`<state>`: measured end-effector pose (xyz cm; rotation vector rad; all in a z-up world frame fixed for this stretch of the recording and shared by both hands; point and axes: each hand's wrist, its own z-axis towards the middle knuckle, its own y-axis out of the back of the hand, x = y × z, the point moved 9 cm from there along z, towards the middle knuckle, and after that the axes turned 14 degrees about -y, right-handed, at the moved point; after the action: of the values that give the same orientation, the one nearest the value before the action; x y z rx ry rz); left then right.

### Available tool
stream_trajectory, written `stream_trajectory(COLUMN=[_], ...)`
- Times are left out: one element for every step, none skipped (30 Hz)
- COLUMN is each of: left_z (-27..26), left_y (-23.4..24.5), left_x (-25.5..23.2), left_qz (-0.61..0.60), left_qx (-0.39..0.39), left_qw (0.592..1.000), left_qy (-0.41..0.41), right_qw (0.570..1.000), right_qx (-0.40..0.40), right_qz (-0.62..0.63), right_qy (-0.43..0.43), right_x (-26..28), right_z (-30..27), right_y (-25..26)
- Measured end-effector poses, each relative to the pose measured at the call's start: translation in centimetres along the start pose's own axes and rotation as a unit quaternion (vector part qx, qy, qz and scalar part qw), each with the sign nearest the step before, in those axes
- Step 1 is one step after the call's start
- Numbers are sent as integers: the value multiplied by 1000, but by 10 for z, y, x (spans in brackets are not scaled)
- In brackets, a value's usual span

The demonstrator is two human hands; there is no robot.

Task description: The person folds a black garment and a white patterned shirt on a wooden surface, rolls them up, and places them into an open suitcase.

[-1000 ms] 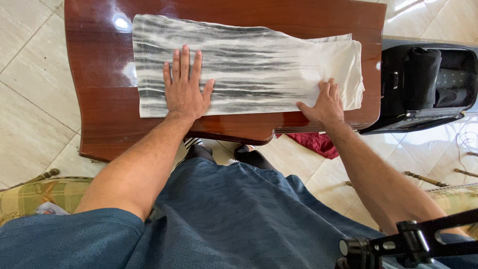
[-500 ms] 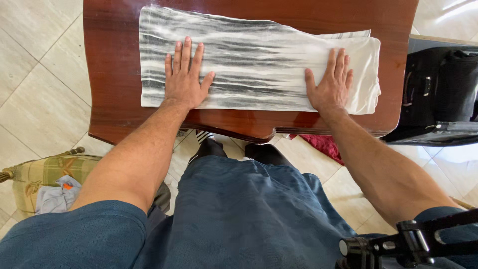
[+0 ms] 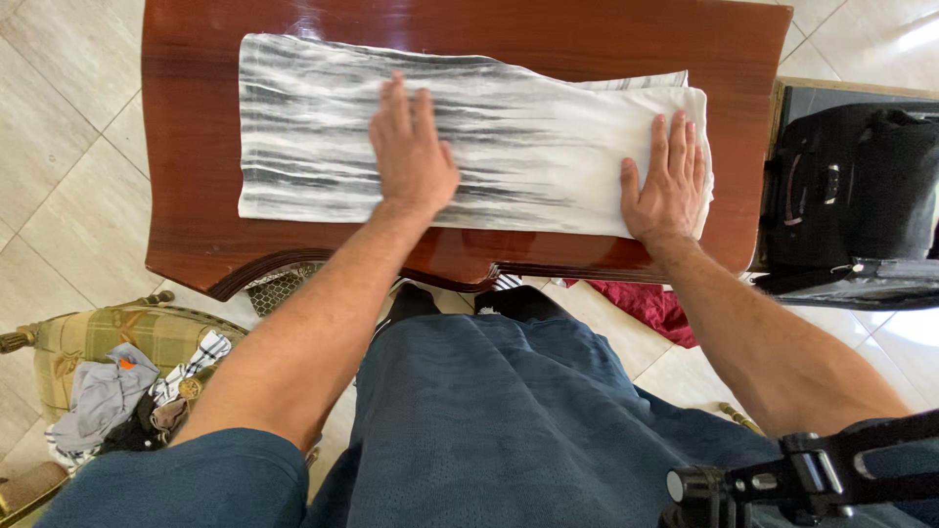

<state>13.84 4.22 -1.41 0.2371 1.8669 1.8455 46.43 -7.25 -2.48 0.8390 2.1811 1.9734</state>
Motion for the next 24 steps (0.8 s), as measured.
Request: stream_trajectory(left_z=[4,9,12,13,15,18,21,24,25,27,28,28,27,28,29,27,27,26,26,26,26,26,25,25], left_y=[-15,-27,-36,-44,-51,-55,-59,-60,-64,-68,-71,-70,-70,-69,-69,-70,-71,-70,-71,-70,-69,-69,-69,-69], left_x=[-27,-55,-77,-100,-118,-127,-135,-139,-142,-144,-144,-145,-145,-146,-146,-146,-147,-147,-148,-147,-146,-146,-146,-146], left_qz=[-39,-76,-93,-111,-129,-125,-121,-112,-107,-102,-98,-91,-85,-79,-78,-77,-76,-76,-76,-75,-74,-75,-76,-77], left_qx=[36,70,100,130,159,173,186,199,230,259,287,291,295,298,304,313,321,327,333,337,335,333,332,330], left_qw=[998,993,988,981,973,972,971,970,965,959,952,952,951,950,948,946,943,941,939,938,939,939,939,940], left_qy=[-31,-63,-78,-93,-108,-98,-89,-79,-67,-52,-36,-41,-46,-52,-45,-40,-35,-35,-36,-33,-37,-39,-41,-41], right_qw=[1000,1000,1000,1000,1000,1000,1000,1000,1000,1000,1000,1000,1000,1000,1000,1000,999,1000,999,998,997,996,995,995], right_qx=[0,0,-1,-2,-4,-2,-1,-1,2,6,10,8,6,3,9,16,23,18,12,7,13,20,27,26], right_qz=[-1,-1,0,-1,-2,-1,0,5,6,4,3,3,3,4,-6,-15,-24,-6,13,32,31,28,25,28], right_qy=[0,1,1,0,-1,0,1,3,-2,-4,-5,0,6,11,5,-4,-14,9,31,57,69,83,96,97], right_x=[-1,-1,0,-1,-1,-2,-2,-1,-1,0,0,1,2,3,4,5,6,10,14,19,24,28,31,30], right_z=[2,3,2,1,0,0,0,0,-1,1,2,2,0,1,5,8,12,15,19,24,29,34,36,38], right_y=[-1,-1,-1,-1,0,1,2,1,1,1,1,2,2,4,3,1,1,5,11,15,15,14,12,12])
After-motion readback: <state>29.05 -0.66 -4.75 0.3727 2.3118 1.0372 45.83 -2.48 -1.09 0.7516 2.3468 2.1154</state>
